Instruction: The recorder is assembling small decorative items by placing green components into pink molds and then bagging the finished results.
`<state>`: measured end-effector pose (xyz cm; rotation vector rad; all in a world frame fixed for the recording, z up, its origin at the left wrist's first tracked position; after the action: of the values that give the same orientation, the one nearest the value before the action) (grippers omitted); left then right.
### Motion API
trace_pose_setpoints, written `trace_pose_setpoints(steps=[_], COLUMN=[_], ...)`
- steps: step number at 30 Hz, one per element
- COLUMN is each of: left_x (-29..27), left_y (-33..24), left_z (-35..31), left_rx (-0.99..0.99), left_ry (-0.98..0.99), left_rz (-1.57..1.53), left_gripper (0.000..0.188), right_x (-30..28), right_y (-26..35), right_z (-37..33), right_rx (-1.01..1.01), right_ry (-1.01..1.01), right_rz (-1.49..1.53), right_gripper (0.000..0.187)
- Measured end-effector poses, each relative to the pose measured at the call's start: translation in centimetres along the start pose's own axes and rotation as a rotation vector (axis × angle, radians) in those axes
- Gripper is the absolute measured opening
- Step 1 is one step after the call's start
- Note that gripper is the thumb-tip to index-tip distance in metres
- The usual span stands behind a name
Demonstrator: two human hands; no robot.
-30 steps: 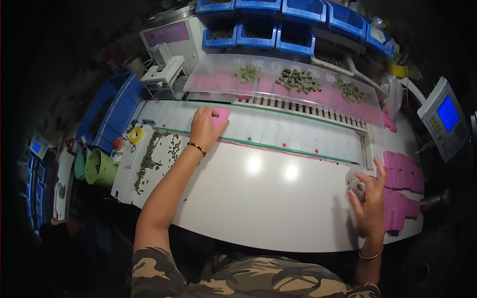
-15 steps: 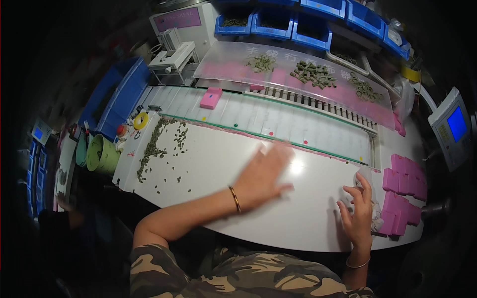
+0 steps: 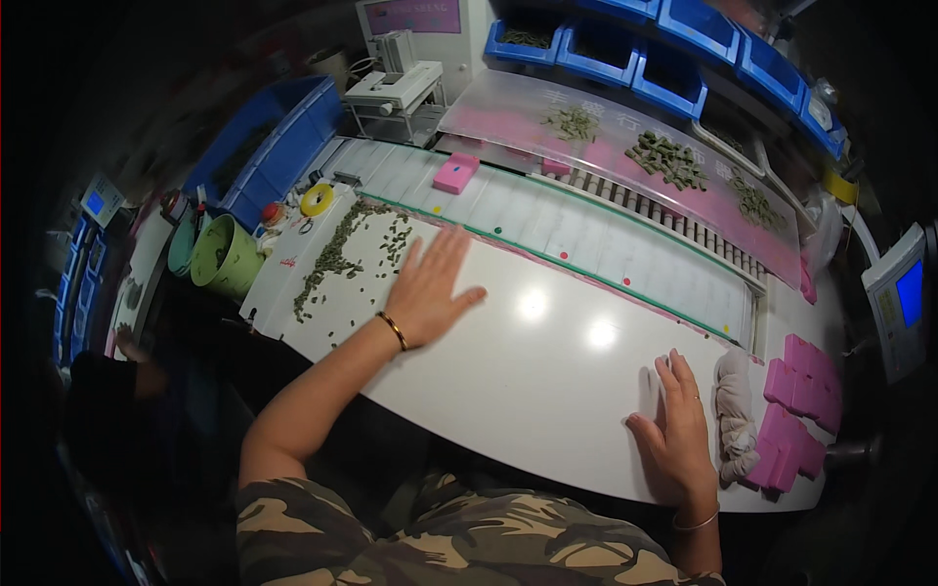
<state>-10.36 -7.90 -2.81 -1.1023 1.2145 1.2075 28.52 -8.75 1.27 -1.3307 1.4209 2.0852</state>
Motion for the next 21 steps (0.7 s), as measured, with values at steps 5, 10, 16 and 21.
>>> trace_pose_setpoints(steps=[5,10,16,21], left_x=[-1.4,-2.3,-2.7,-1.9], left_y=[2.0,-2.5,-4.5,-4.9], left_z=[-2.6,-7.7,-13.1,-14.6], left_rx=[-0.138,-0.009,-0.001,-0.058], left_ry=[-0.125,-0.243,-0.395,-0.496], left_rz=[0.074,-0.087,-0.308,-0.427], left_gripper=[0.077,0.078,0.063,0.051], right_x=[2.0,3.6,-1.5,-6.1], right_y=[2.5,8.2,14.9,19.2], right_z=[2.0,4.2,6.2,5.8], right_rx=[-0.128,-0.431,-0.832,-1.089], right_ry=[0.115,0.248,0.090,0.342], right_rz=[-0.074,0.002,0.412,1.050], right_gripper=[0.086,0.078,0.032,0.009])
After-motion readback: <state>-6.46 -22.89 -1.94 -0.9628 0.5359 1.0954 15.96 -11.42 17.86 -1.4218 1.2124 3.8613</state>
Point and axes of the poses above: each hand's wrist, its own z-axis towards the middle knuckle, its own x-axis out of the palm, y = z × x, the point moved 1 cm from there along z, towards the middle knuckle, and after that the axes turned 9 degrees about z, right-handed, at the moved point
